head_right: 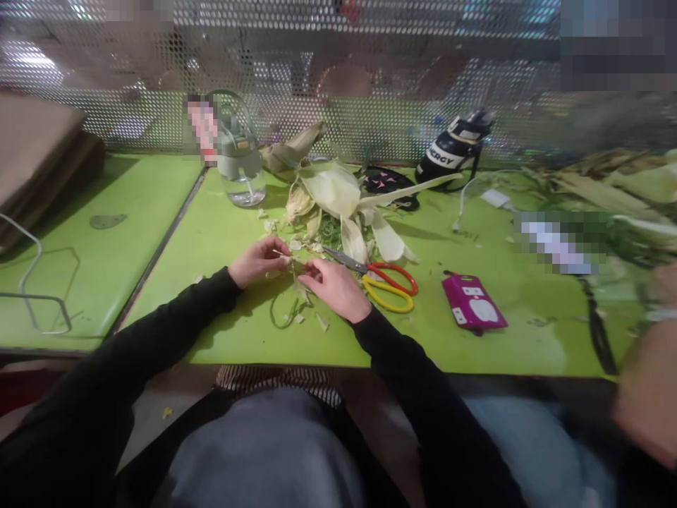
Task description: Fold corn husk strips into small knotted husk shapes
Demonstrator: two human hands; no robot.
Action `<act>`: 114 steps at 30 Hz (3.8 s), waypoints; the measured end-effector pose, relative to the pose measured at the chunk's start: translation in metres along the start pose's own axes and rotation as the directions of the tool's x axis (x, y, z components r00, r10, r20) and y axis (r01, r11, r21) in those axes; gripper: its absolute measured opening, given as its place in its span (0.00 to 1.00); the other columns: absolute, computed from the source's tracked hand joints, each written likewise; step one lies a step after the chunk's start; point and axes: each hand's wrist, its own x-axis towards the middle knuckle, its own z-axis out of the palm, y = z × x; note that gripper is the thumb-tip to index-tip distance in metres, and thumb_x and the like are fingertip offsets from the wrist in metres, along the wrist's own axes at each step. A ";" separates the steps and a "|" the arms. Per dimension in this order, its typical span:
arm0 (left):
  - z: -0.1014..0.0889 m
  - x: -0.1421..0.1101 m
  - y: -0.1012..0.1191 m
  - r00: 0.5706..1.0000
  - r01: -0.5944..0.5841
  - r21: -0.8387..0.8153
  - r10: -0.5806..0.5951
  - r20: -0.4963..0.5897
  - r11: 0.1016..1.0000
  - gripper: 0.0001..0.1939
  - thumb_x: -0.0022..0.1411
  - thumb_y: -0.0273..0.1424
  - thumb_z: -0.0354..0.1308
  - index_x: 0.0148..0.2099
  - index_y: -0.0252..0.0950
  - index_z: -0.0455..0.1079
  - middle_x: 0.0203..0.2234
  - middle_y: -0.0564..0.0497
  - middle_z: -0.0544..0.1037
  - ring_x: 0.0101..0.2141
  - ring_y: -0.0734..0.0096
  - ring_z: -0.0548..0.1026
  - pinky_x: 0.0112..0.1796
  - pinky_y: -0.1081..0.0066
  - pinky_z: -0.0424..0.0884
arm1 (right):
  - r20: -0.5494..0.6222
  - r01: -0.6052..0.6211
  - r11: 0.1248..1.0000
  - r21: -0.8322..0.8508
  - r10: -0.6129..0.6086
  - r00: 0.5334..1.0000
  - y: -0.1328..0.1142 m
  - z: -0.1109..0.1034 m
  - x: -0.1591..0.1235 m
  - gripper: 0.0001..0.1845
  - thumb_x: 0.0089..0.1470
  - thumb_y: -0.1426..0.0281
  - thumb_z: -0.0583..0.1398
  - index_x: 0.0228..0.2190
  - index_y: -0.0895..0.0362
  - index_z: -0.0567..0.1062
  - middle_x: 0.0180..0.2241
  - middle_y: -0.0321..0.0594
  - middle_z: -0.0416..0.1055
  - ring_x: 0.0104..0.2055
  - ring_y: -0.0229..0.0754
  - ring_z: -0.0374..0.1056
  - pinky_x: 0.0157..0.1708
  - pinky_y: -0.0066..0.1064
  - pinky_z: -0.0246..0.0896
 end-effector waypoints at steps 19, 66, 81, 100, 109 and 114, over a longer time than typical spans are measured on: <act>0.005 -0.017 0.007 0.992 0.074 -0.116 -0.061 0.113 0.990 0.17 0.53 0.37 0.71 0.35 0.31 0.70 0.23 0.54 0.76 0.23 0.80 0.73 0.29 0.75 0.73 | -0.086 0.147 0.980 0.133 -0.137 0.987 -0.013 -0.001 -0.006 0.11 0.64 0.64 0.57 0.34 0.56 0.75 0.31 0.38 0.76 0.31 0.39 0.69 0.33 0.31 0.62; -0.011 -0.017 0.026 0.979 0.172 0.097 -0.182 0.096 0.980 0.07 0.59 0.25 0.64 0.38 0.32 0.69 0.26 0.53 0.79 0.23 0.80 0.75 0.28 0.76 0.72 | -0.210 -0.007 1.000 -0.024 0.002 0.978 -0.002 -0.042 -0.003 0.09 0.61 0.62 0.60 0.36 0.55 0.76 0.31 0.38 0.74 0.28 0.39 0.65 0.30 0.32 0.58; -0.017 -0.014 0.035 0.981 -0.097 -0.128 0.073 -0.181 0.987 0.21 0.50 0.21 0.69 0.40 0.35 0.61 0.22 0.62 0.71 0.22 0.84 0.70 0.26 0.79 0.65 | 0.326 0.233 0.961 -0.148 -0.174 0.929 -0.042 0.021 -0.019 0.12 0.57 0.61 0.65 0.33 0.58 0.75 0.35 0.42 0.74 0.36 0.43 0.67 0.36 0.34 0.59; -0.009 -0.019 0.022 0.990 -0.138 -0.147 0.131 -0.057 0.979 0.12 0.57 0.28 0.68 0.37 0.34 0.66 0.30 0.54 0.76 0.32 0.78 0.75 0.41 0.72 0.72 | 0.241 0.182 0.975 -0.129 -0.147 0.959 -0.021 -0.024 -0.003 0.10 0.59 0.61 0.61 0.35 0.54 0.79 0.36 0.41 0.76 0.35 0.43 0.70 0.38 0.37 0.63; -0.017 -0.022 0.023 0.978 0.202 0.106 -0.207 0.034 0.974 0.09 0.61 0.33 0.63 0.34 0.34 0.68 0.27 0.51 0.77 0.27 0.76 0.73 0.33 0.73 0.71 | -0.070 -0.176 0.873 -0.455 0.162 0.984 0.036 -0.088 0.000 0.08 0.55 0.64 0.60 0.28 0.54 0.76 0.30 0.41 0.75 0.27 0.42 0.66 0.27 0.34 0.55; -0.039 -0.015 0.028 0.991 0.132 0.588 -0.100 -0.086 0.798 0.12 0.61 0.39 0.60 0.33 0.35 0.75 0.24 0.52 0.76 0.25 0.73 0.70 0.31 0.72 0.66 | 0.016 -0.129 0.872 -0.472 0.154 0.988 0.050 -0.081 -0.013 0.08 0.54 0.63 0.59 0.33 0.54 0.74 0.34 0.44 0.75 0.34 0.48 0.71 0.35 0.39 0.64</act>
